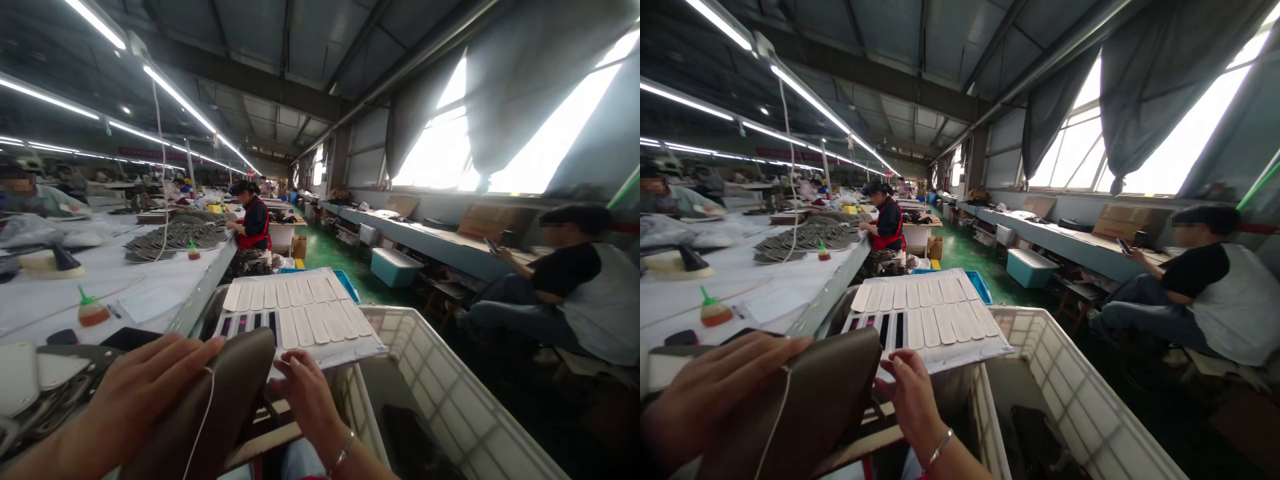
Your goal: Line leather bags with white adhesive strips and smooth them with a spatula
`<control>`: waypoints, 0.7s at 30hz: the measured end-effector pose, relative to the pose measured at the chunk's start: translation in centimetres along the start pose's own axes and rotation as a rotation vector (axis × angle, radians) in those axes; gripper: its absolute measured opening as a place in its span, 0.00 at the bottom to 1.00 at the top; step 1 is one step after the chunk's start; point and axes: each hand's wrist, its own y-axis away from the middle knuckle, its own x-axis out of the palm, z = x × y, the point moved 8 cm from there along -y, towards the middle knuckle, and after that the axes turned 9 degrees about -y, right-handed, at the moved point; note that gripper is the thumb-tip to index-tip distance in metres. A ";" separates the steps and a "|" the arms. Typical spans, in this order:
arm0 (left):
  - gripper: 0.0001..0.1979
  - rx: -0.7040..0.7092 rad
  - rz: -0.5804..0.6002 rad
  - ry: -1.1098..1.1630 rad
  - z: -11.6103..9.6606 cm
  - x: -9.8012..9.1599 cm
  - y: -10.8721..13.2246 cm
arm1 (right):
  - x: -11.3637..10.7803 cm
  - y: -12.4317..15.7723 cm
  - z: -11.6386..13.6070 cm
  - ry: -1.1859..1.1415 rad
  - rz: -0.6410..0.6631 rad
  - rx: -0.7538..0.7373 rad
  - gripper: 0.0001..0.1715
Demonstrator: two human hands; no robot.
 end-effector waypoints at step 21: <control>0.13 0.795 0.252 -0.089 -12.9 -0.3 -5.7 | 7.8 -5.8 -0.5 0.712 0.391 0.537 0.13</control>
